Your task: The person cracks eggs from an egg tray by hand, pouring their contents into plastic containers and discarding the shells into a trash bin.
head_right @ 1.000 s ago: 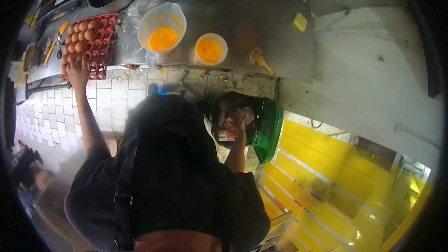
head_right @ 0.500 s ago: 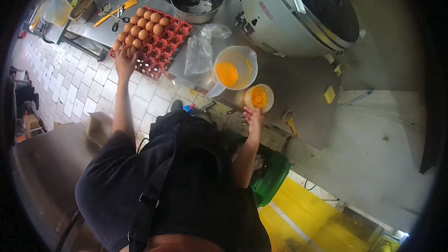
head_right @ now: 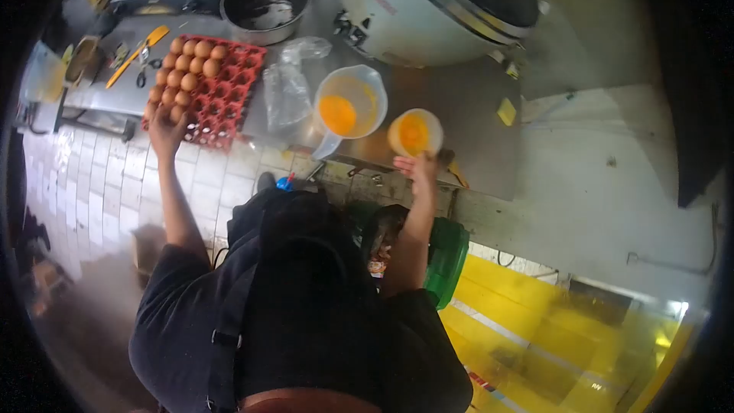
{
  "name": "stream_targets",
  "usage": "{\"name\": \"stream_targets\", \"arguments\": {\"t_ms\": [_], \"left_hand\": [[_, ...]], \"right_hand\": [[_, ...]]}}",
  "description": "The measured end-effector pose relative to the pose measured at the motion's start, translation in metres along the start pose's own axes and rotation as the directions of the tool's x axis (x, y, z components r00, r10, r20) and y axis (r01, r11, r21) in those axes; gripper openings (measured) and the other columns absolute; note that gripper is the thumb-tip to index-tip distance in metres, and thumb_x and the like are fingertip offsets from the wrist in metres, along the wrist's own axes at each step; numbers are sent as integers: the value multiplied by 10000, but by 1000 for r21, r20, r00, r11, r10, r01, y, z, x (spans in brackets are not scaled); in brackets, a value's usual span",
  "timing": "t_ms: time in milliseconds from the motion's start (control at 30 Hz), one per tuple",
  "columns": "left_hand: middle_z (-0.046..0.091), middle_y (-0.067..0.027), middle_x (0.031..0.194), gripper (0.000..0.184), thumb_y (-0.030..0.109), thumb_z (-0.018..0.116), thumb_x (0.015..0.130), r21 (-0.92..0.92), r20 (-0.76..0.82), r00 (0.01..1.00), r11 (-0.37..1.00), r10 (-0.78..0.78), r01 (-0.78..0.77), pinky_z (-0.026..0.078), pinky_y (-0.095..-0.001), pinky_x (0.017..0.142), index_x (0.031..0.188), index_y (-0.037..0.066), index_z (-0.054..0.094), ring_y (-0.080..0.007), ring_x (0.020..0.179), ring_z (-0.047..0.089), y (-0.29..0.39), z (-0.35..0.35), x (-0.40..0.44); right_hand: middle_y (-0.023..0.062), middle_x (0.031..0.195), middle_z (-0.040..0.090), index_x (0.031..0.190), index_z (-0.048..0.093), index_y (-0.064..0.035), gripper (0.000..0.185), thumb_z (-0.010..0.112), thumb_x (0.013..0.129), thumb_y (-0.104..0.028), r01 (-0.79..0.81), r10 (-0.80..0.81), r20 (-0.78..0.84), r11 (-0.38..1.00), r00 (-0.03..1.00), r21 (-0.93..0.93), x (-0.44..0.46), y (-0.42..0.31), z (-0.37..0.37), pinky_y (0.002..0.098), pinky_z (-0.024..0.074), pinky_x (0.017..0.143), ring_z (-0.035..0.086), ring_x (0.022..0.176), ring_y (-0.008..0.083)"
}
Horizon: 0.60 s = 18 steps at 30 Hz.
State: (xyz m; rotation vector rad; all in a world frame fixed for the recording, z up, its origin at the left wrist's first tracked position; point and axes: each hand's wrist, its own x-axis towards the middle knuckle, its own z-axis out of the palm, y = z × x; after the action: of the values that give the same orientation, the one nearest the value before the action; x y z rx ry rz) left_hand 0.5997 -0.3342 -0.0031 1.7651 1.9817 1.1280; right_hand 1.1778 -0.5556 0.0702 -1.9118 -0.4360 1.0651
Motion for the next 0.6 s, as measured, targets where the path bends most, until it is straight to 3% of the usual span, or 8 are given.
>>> {"name": "stream_targets", "arguments": {"t_ms": [100, 133, 167, 233, 300, 467, 567, 600], "left_hand": [[700, -152, 1031, 453, 287, 837, 709, 11, 97, 992, 997, -82, 81, 522, -387, 884, 1076, 56, 706, -323, 977, 664, 31, -25, 2], [703, -158, 995, 454, 288, 837, 710, 94, -13, 987, 983, 159, -157, 532, -388, 852, 1077, 57, 706, -326, 938, 673, -14, -2, 5], [686, -162, 1074, 436, 277, 830, 723, 50, 47, 995, 995, 88, -90, 523, -392, 867, 1080, 58, 706, -321, 1003, 653, -2, -8, 3], [667, -158, 1108, 413, 249, 825, 735, 59, -41, 966, 966, 255, -252, 515, -402, 881, 1083, 63, 704, -325, 1031, 640, 5, -6, 2], [652, -152, 1115, 397, 231, 825, 741, -57, -63, 987, 987, 150, -153, 505, -415, 908, 1083, 71, 704, -337, 1030, 636, -5, 3, -3], [592, -184, 1205, 428, 222, 805, 780, 51, 35, 992, 991, 122, -124, 488, -415, 946, 1167, 110, 663, -349, 1158, 568, 8, -11, -5], [593, -183, 1196, 428, 218, 801, 787, 46, 46, 985, 984, 168, -170, 488, -410, 947, 1175, 112, 656, -345, 1154, 571, 10, -17, -5], [592, -185, 1184, 424, 213, 793, 801, 10, 68, 984, 987, 162, -163, 493, -403, 936, 1185, 109, 649, -343, 1136, 578, 7, -17, -4]], "right_hand": [[223, 897, 729, 1288, 475, 23, 477, 191, 1068, -291, 30, -45, -78, 981, 996, -192, -26, -63, 4, 272, 529, 551, 734, 728, 233], [232, 891, 726, 1310, 455, 37, 457, 203, 1058, -249, 45, -65, -88, 977, 994, -207, -35, -80, 5, 271, 532, 539, 736, 707, 241], [232, 891, 726, 1310, 455, 37, 457, 203, 1058, -249, 46, -74, -121, 975, 990, -216, -46, -93, 7, 271, 532, 539, 736, 707, 241], [226, 816, 720, 1264, 464, 91, 394, 265, 1013, -138, 193, -230, -127, 949, 965, -250, -63, -118, 19, 283, 530, 473, 724, 618, 262], [229, 799, 717, 1310, 438, 74, 395, 288, 1004, -127, 256, -322, -146, 902, 935, -349, -79, -146, 34, 300, 533, 468, 722, 609, 261], [248, 890, 713, 1411, 363, 23, 467, 346, 955, -78, 475, -570, -104, 760, 815, -443, -76, -153, 76, 358, 570, 495, 714, 588, 277], [267, 902, 701, 1489, 311, -55, 564, 403, 933, -91, 497, -710, -75, 560, 700, -663, -61, -141, 91, 431, 566, 529, 704, 587, 310], [258, 863, 695, 1504, 304, -79, 595, 431, 923, -97, 480, -811, -54, 396, 582, -783, -56, -138, 96, 453, 557, 542, 695, 590, 327]]}}
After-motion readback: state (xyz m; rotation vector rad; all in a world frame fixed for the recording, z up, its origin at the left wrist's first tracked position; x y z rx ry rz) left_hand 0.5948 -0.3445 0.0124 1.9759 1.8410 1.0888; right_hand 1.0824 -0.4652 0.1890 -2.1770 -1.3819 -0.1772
